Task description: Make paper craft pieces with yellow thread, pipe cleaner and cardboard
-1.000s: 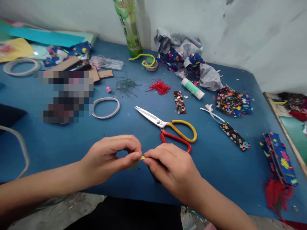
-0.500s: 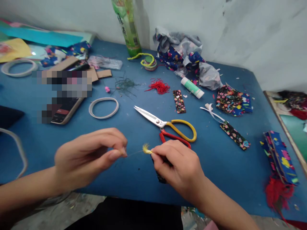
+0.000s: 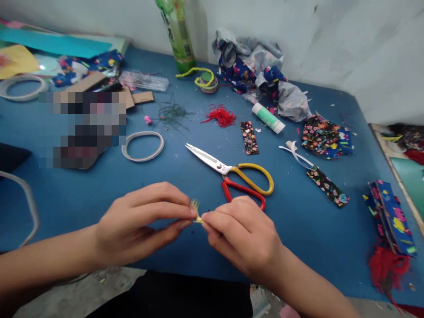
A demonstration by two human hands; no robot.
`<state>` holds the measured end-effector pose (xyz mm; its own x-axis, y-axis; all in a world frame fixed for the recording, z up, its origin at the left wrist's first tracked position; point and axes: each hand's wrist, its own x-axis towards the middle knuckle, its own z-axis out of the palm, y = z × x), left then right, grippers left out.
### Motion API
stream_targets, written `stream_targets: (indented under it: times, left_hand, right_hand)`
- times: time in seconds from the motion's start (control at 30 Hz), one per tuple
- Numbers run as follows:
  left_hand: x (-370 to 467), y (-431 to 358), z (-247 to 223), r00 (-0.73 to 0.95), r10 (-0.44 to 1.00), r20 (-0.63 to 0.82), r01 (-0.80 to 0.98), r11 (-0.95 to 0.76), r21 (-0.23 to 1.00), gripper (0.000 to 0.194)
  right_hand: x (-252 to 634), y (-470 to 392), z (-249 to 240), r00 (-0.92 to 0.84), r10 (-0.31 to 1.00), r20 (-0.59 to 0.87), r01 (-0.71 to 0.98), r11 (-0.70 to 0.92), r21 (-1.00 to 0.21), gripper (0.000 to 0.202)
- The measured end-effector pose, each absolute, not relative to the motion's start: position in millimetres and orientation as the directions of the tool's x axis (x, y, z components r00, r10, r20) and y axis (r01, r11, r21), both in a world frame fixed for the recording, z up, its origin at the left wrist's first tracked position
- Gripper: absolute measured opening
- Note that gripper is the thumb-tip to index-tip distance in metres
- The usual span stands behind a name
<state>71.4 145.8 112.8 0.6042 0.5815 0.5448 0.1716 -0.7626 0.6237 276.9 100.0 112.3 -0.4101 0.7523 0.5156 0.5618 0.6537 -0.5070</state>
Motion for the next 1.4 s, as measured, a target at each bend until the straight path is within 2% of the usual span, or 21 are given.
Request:
stream_targets:
  times: [0.3, 0.67, 0.9, 1.1, 1.23, 1.4]
  left_hand:
    - [72.7, 147.7, 109.6, 0.624, 0.593, 0.509, 0.150, -0.730, 0.667, 0.010]
    - [73.2, 147.3, 112.9, 0.638, 0.663, 0.391, 0.072, -0.558, 0.827, 0.006]
    - [73.3, 146.5, 111.3, 0.661, 0.665, 0.347, 0.044, -0.496, 0.867, 0.004]
    - [74.3, 145.2, 111.7, 0.656, 0.674, 0.340, 0.022, -0.468, 0.884, 0.005]
    - [73.7, 143.7, 112.9, 0.668, 0.700, 0.255, 0.017, -0.357, 0.934, 0.003]
    - [72.6, 144.5, 116.5, 0.696, 0.718, 0.004, 0.084, -0.088, 0.993, 0.004]
  right_hand:
    - [276.9, 99.6, 111.7, -0.437, 0.740, 0.511, 0.539, 0.671, -0.510, 0.016]
    - [274.9, 100.0, 114.5, -0.397, 0.736, 0.549, 0.574, 0.665, -0.477, 0.020]
    - [276.7, 101.4, 119.0, -0.457, 0.682, 0.570, 0.612, 0.707, -0.355, 0.011]
    - [277.3, 100.5, 122.8, -0.521, 0.602, 0.605, 0.649, 0.740, -0.178, 0.014]
    - [277.3, 100.2, 125.3, -0.552, 0.571, 0.607, 0.637, 0.759, -0.134, 0.014]
    - [276.8, 98.6, 122.0, -0.523, 0.587, 0.618, 0.650, 0.744, -0.155, 0.013]
